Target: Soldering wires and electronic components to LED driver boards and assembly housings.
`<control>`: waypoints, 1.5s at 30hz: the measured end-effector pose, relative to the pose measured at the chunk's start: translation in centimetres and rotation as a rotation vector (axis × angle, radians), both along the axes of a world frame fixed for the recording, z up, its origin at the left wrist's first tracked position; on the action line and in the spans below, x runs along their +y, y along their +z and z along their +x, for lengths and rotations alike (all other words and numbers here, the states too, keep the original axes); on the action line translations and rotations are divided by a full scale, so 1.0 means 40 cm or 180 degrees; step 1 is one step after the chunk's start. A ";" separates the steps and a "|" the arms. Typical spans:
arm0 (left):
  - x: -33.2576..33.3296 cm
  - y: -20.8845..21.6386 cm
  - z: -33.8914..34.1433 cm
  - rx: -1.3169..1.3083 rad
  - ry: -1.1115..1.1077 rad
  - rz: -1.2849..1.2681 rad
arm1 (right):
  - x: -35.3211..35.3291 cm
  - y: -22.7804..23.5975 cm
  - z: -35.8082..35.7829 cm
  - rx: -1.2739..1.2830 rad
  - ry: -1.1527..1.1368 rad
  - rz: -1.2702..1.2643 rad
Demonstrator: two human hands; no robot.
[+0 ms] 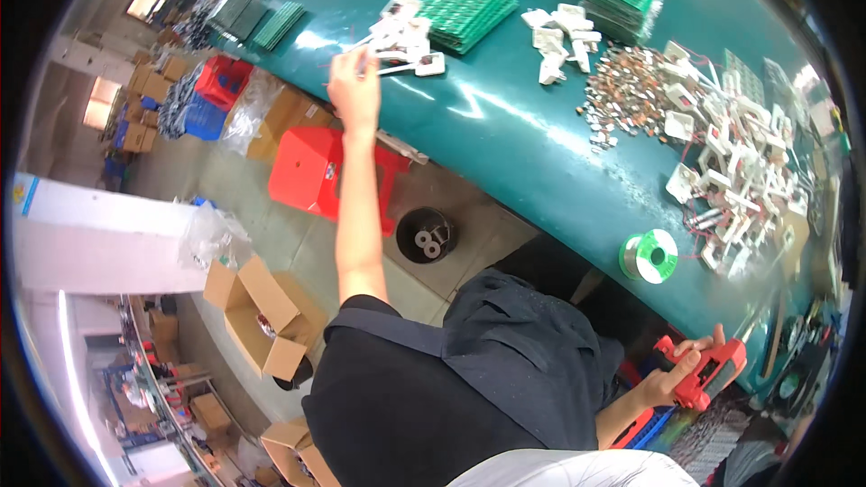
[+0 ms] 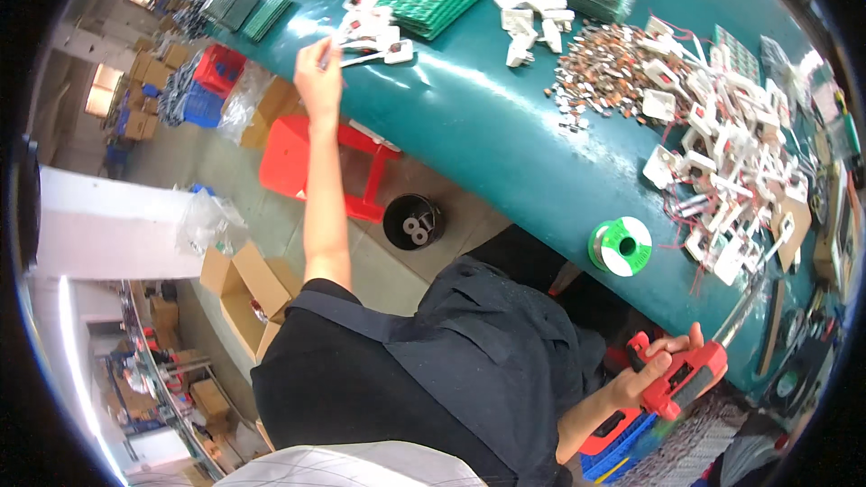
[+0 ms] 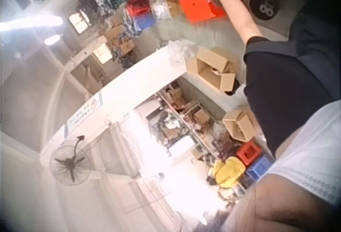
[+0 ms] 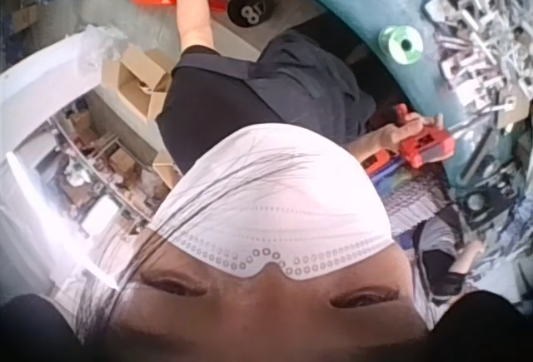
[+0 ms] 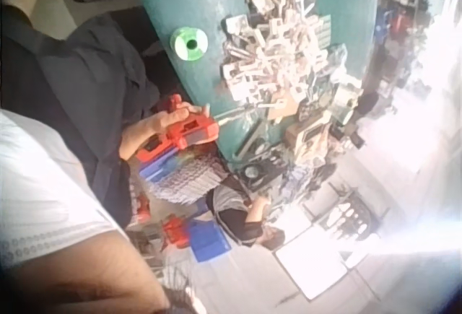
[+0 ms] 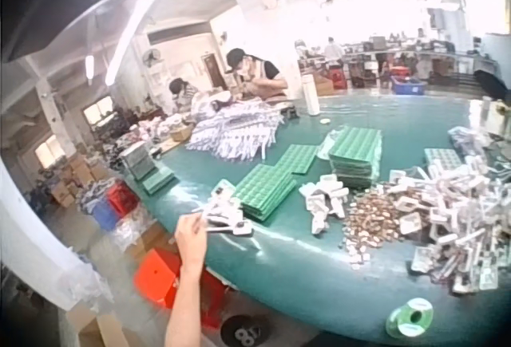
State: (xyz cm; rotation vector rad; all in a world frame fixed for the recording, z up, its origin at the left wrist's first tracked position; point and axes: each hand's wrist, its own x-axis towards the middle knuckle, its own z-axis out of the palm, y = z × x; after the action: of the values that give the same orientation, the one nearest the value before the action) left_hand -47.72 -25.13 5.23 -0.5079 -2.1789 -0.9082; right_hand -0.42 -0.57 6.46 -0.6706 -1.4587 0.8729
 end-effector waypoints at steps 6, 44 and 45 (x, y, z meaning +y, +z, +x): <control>-0.020 -0.091 -0.167 0.0396 0.0602 -0.1169 | -0.006 -0.001 0.002 -0.0030 -0.0015 -0.0082; 0.587 0.138 0.515 -0.2449 -0.5045 0.3235 | 0.045 -0.007 0.039 0.0387 0.0028 -0.0001; 0.580 0.152 0.515 -0.2430 -0.4739 0.3023 | 0.046 -0.003 0.040 0.0375 0.0029 -0.0014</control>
State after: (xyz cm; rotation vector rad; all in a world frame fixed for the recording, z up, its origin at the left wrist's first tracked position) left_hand -27.14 -1.93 11.31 -1.4254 -1.2114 -3.0460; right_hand 1.16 1.27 6.35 -0.6062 -1.3555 0.9081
